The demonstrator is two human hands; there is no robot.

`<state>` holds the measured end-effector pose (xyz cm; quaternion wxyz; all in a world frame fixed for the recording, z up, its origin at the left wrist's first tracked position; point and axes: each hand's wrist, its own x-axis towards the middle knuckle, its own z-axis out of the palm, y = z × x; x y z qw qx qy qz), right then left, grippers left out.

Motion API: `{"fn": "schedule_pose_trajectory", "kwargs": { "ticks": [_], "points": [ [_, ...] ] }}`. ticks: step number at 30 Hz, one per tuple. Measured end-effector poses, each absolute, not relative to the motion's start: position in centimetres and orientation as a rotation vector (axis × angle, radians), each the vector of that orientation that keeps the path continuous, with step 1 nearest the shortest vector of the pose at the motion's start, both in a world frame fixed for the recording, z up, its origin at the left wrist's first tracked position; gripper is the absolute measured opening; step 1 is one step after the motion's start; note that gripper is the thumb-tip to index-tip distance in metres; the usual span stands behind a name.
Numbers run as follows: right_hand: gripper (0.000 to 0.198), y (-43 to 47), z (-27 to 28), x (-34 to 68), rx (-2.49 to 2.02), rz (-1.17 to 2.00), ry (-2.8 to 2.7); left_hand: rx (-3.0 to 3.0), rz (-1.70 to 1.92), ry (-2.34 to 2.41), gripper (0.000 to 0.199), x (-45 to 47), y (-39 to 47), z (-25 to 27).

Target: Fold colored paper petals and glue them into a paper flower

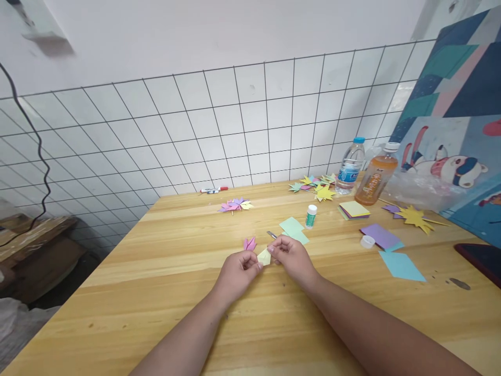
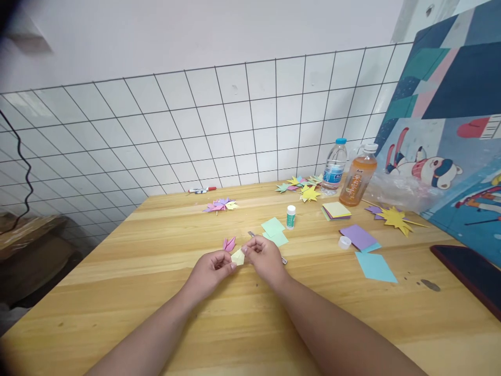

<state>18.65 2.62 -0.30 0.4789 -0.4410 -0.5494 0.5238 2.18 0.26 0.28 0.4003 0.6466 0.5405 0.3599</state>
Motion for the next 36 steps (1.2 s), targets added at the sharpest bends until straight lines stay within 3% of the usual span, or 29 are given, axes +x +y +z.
{"fn": "schedule_pose_trajectory", "kwargs": {
  "ticks": [11,21,28,32,36],
  "points": [
    [0.012,2.6,-0.22,18.63,-1.107,1.133,-1.455,1.605,0.938,1.334,0.018,2.07,0.27,0.06],
    [0.018,2.8,-0.39,18.58,-1.049,1.224,-1.462,1.52,1.043,1.271,0.022,2.15,0.49,0.22],
    [0.016,2.3,-0.07,18.45,-1.162,1.096,-1.707,1.675,1.108,1.348,0.02,2.02,0.24,-0.12],
    [0.005,2.46,-0.23,18.44,-1.169,1.115,-1.701,1.741,1.111,1.407,0.016,1.86,0.19,-0.23],
    [0.014,2.74,-0.9,18.47,-1.137,1.125,-1.687,1.786,1.089,1.457,0.015,1.92,0.19,-0.14]
  ]
}}
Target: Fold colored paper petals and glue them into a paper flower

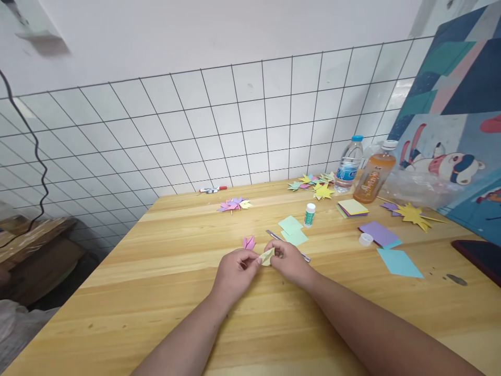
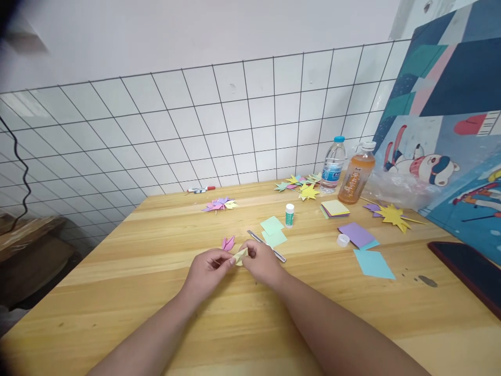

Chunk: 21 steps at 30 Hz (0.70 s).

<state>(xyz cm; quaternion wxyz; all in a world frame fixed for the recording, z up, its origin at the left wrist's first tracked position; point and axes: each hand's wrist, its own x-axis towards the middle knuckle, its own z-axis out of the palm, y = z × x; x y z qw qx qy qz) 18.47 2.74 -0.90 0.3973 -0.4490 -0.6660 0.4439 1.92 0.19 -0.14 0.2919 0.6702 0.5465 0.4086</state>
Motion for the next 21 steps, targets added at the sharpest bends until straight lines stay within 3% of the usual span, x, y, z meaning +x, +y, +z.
{"fn": "schedule_pose_trajectory", "kwargs": {
  "ticks": [5,11,15,21],
  "points": [
    [0.015,2.9,-1.3,18.4,-1.064,1.217,-1.66,1.694,1.135,1.491,0.016,1.8,0.2,0.1],
    [0.012,2.5,-0.9,18.5,-1.059,1.088,-1.743,1.593,1.1,1.407,0.017,2.1,0.3,0.2],
    [0.022,2.2,-0.5,18.6,-1.07,1.045,-1.717,1.288,1.072,1.308,0.027,2.3,0.4,0.4],
    [0.022,2.0,0.0,19.0,-0.944,0.707,-1.944,1.044,1.142,1.199,0.032,1.9,0.7,1.0]
  ]
}}
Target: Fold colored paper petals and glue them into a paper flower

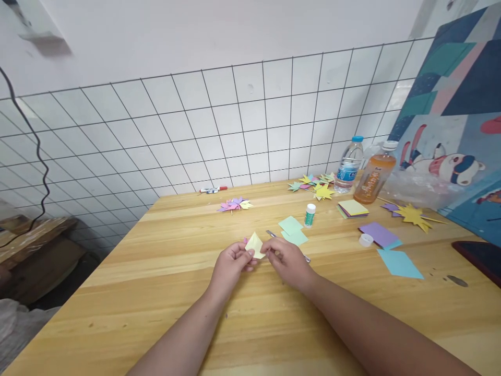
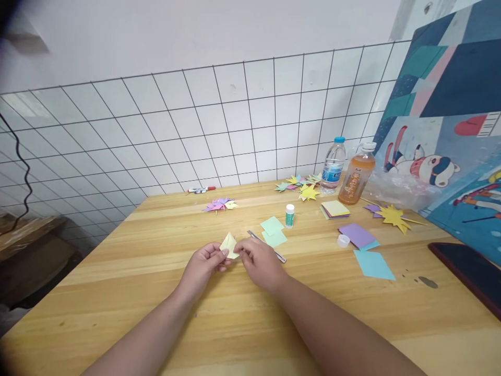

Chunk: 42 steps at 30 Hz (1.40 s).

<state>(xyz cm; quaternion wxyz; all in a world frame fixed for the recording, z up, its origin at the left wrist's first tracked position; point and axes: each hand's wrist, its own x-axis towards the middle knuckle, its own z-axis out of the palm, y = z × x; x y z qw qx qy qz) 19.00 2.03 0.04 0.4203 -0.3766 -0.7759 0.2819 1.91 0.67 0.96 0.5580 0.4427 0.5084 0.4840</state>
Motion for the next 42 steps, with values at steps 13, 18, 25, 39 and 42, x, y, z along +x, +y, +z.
{"fn": "schedule_pose_trajectory", "kwargs": {
  "ticks": [13,18,25,39,42],
  "points": [
    [0.015,2.0,0.1,19.0,-0.943,0.535,-1.974,0.961,1.075,1.133,0.028,1.9,0.4,1.2],
    [0.009,2.0,0.4,19.0,-1.01,0.682,-1.814,1.015,1.066,1.109,0.029,1.9,0.3,1.2],
    [0.011,2.0,0.5,19.2,-0.975,0.495,-1.959,1.278,1.075,1.166,0.04,2.4,0.4,0.5],
    [0.007,2.5,-0.5,18.5,-1.031,0.967,-1.655,1.221,1.024,1.167,0.035,2.2,0.6,-0.4],
    [0.01,2.5,-0.4,18.5,-1.035,0.941,-1.671,1.253,1.008,1.141,0.035,2.3,0.6,-0.5]
  ]
}}
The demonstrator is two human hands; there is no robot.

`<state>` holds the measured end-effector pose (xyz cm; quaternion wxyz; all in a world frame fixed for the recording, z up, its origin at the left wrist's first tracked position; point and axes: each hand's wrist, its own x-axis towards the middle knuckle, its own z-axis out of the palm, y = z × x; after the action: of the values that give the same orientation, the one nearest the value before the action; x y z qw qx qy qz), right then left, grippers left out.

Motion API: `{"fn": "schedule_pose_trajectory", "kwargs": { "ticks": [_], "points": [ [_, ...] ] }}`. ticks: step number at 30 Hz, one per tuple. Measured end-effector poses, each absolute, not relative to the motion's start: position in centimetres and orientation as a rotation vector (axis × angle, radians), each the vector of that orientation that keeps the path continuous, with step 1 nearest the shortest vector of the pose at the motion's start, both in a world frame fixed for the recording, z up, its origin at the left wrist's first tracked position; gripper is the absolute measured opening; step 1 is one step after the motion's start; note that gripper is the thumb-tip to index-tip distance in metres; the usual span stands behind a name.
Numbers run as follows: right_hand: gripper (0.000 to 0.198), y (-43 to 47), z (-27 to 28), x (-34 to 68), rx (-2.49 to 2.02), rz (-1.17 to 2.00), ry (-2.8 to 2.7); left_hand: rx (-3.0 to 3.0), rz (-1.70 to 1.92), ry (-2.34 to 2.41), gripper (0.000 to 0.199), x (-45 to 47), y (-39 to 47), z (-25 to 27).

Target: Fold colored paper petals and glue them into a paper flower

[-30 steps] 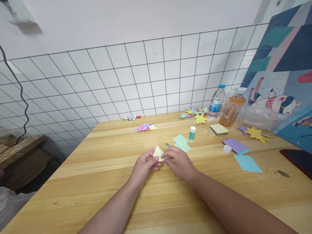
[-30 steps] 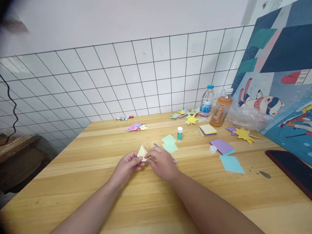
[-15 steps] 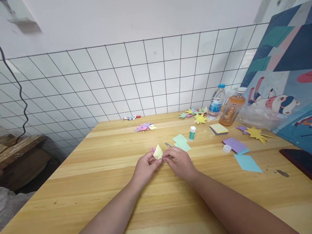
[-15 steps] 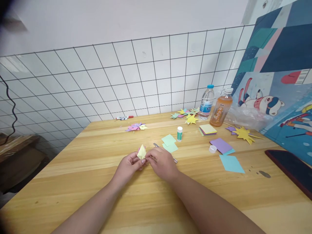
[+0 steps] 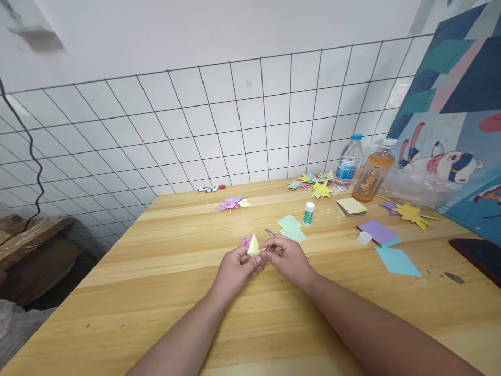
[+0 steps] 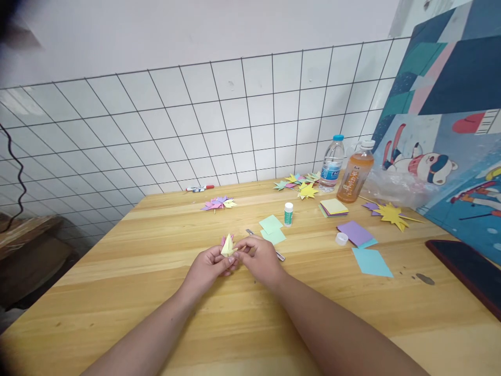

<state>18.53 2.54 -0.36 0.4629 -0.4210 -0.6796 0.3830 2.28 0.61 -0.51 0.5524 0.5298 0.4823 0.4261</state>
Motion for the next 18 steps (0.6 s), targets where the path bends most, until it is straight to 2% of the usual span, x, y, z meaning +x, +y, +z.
{"fn": "schedule_pose_trajectory", "kwargs": {
  "ticks": [6,18],
  "points": [
    [0.004,2.37,-0.14,18.58,-1.141,0.886,-1.669,1.257,1.007,1.155,0.034,2.44,0.54,-0.36],
    [0.006,2.14,-0.07,18.41,-1.11,0.926,-1.68,1.241,1.009,1.201,0.033,2.62,0.32,-0.02]
  ]
}}
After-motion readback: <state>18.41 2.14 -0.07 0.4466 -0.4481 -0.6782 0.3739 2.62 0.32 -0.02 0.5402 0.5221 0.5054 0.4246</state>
